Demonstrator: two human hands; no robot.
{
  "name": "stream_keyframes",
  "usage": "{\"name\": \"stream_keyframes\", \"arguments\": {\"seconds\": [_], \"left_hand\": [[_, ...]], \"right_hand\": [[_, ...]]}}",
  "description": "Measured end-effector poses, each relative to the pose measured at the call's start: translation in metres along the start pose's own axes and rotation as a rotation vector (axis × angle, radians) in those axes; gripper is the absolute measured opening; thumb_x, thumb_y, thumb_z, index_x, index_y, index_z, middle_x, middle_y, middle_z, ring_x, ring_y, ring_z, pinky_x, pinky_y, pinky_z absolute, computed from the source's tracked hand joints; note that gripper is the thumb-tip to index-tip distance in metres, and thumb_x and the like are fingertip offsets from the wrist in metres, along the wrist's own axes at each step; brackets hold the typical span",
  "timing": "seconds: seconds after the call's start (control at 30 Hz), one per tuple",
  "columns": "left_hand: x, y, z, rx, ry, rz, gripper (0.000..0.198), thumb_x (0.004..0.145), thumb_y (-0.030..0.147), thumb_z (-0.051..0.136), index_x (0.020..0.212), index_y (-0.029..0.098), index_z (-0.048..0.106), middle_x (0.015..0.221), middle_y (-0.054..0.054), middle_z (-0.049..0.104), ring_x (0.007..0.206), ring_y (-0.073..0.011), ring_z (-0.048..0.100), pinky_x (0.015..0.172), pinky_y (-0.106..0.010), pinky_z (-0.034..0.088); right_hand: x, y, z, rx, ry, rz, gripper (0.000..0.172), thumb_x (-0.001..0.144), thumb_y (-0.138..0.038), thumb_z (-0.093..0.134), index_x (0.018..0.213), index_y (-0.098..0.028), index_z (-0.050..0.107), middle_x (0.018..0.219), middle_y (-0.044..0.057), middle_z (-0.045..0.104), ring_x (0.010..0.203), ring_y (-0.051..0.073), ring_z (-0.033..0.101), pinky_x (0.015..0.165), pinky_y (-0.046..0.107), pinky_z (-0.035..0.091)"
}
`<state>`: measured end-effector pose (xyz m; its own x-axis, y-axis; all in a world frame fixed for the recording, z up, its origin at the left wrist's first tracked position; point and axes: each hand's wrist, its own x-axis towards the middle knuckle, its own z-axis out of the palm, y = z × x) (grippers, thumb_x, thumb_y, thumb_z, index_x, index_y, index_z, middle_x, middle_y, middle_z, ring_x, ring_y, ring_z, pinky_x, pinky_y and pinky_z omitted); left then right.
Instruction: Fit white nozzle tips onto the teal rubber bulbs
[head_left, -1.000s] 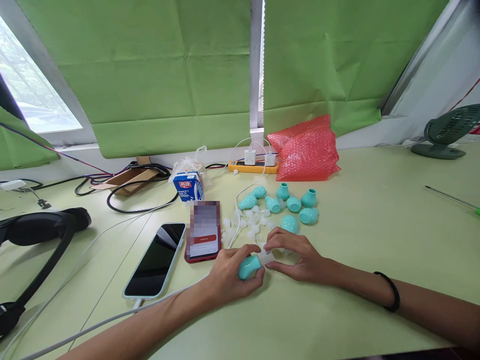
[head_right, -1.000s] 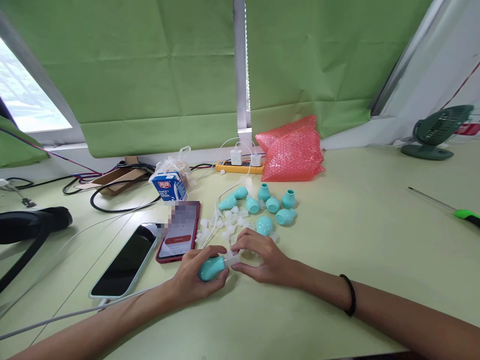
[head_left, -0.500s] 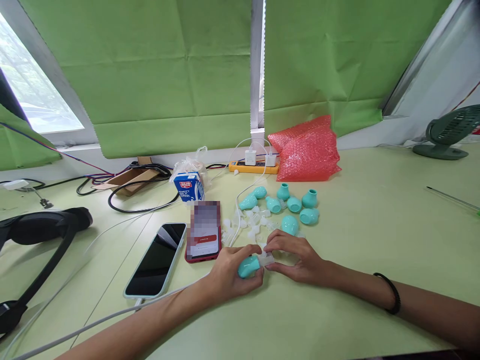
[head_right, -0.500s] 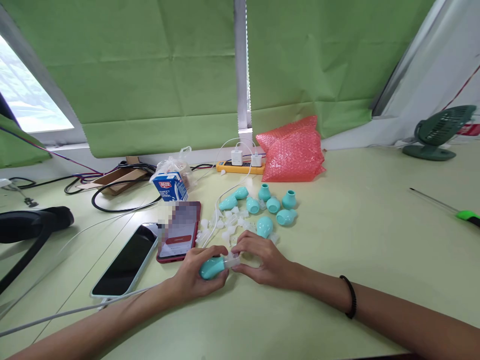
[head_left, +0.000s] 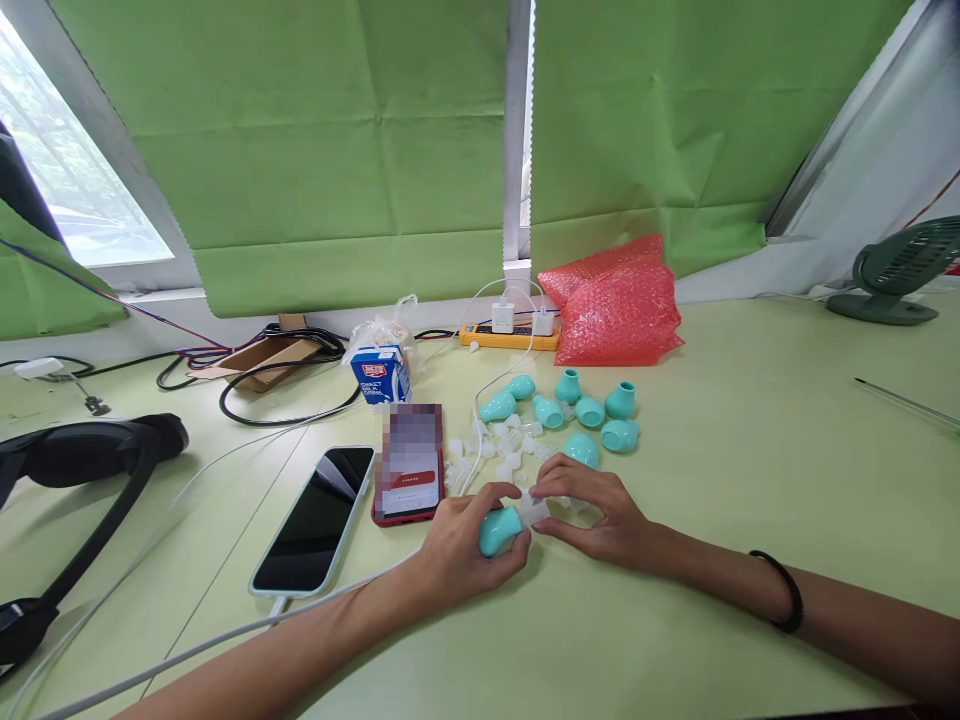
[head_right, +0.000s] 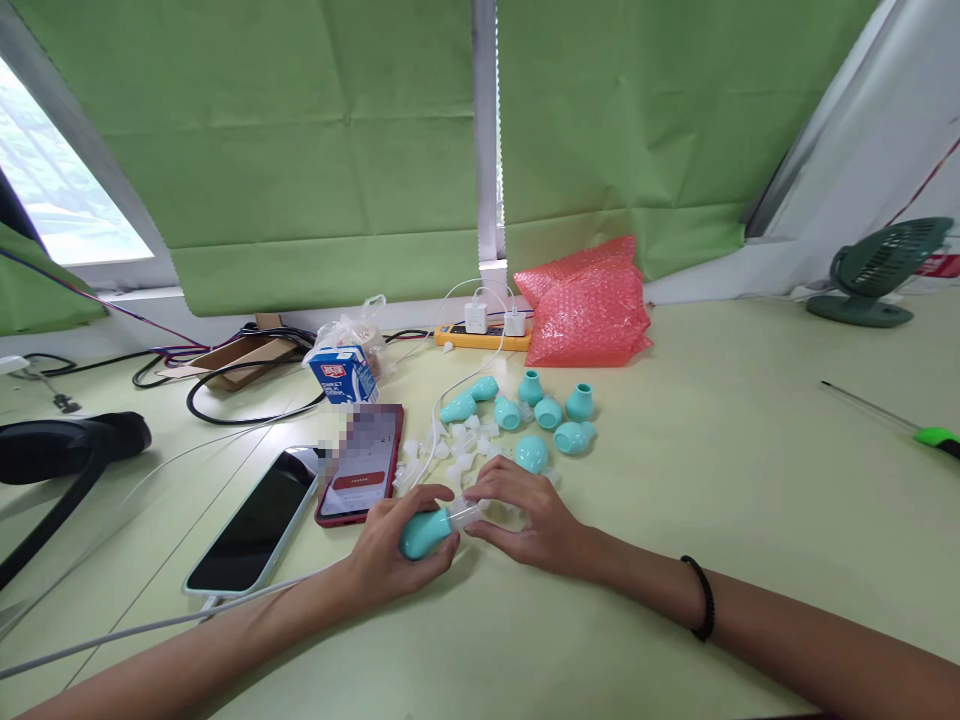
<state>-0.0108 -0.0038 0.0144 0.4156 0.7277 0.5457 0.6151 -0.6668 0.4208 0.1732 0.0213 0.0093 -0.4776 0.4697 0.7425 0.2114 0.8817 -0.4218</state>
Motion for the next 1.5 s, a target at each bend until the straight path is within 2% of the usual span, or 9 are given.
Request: {"name": "stream_keyframes", "arguments": {"seconds": [0.37,0.57,0.7,0.83,1.13,1.33,1.5], "left_hand": [[0.0014,-0.0047,0.0012,-0.032,0.049,0.128,0.022,0.066,0.022,0.053,0.087,0.018,0.052,0.063,0.001,0.064,0.048,-0.01,0.058,0.049,-0.018,0.045],[0.0001,-0.0007,-0.0001,0.028,0.153,0.121,0.02,0.066,0.024,0.055,0.084,0.019,0.05,0.065,0.001,0.065,0.054,-0.0122,0.062,0.053,-0.02,0.048],[-0.0007,-0.0003,0.0007,0.031,0.124,0.083,0.022,0.065,0.027,0.055,0.084,0.019,0.048,0.066,0.001,0.063,0.052,-0.0118,0.061,0.052,-0.02,0.049],[-0.0015,-0.0023,0.0019,0.036,0.125,0.123,0.022,0.066,0.025,0.055,0.084,0.019,0.046,0.065,0.002,0.063,0.052,-0.0117,0.06,0.051,-0.02,0.048],[-0.0013,-0.0027,0.0009,0.182,0.148,0.276,0.009,0.072,0.024,0.053,0.074,0.017,0.048,0.055,0.001,0.057,0.046,-0.0102,0.053,0.045,-0.021,0.037],[-0.0031,-0.004,0.0009,0.37,0.109,0.433,0.007,0.075,0.017,0.053,0.07,0.016,0.047,0.063,0.0,0.062,0.049,-0.0111,0.052,0.05,-0.026,0.034],[-0.0026,-0.0017,0.0004,0.316,0.094,0.388,0.007,0.075,0.019,0.053,0.079,0.016,0.049,0.063,0.0,0.062,0.05,-0.0117,0.054,0.05,-0.026,0.034]], "right_hand": [[-0.0035,-0.0009,0.0014,-0.007,-0.022,-0.001,0.025,0.073,-0.019,0.061,0.097,-0.018,0.053,0.076,0.003,0.059,0.079,0.015,0.053,0.069,0.03,0.048],[-0.0018,-0.0039,-0.0007,-0.032,-0.016,0.043,0.025,0.073,-0.021,0.06,0.097,-0.018,0.052,0.079,0.004,0.058,0.08,0.016,0.054,0.07,0.029,0.048],[-0.0011,-0.0033,-0.0004,-0.03,-0.015,0.003,0.023,0.074,-0.021,0.059,0.095,-0.019,0.052,0.077,0.003,0.059,0.078,0.016,0.055,0.068,0.029,0.048],[-0.0004,-0.0026,-0.0004,-0.035,-0.027,-0.011,0.022,0.073,-0.019,0.059,0.094,-0.019,0.052,0.077,0.004,0.059,0.077,0.016,0.054,0.069,0.03,0.048],[-0.0023,-0.0024,-0.0008,-0.035,-0.062,0.008,0.02,0.074,-0.019,0.056,0.093,-0.019,0.048,0.077,0.004,0.056,0.079,0.016,0.052,0.069,0.029,0.047],[-0.0025,-0.0025,-0.0008,-0.062,-0.07,-0.005,0.02,0.074,-0.018,0.054,0.094,-0.019,0.048,0.076,0.004,0.056,0.078,0.015,0.052,0.069,0.029,0.047],[-0.004,-0.0017,-0.001,-0.056,-0.064,-0.026,0.029,0.073,-0.016,0.056,0.101,-0.019,0.048,0.079,0.004,0.057,0.079,0.016,0.052,0.069,0.03,0.047]]}}
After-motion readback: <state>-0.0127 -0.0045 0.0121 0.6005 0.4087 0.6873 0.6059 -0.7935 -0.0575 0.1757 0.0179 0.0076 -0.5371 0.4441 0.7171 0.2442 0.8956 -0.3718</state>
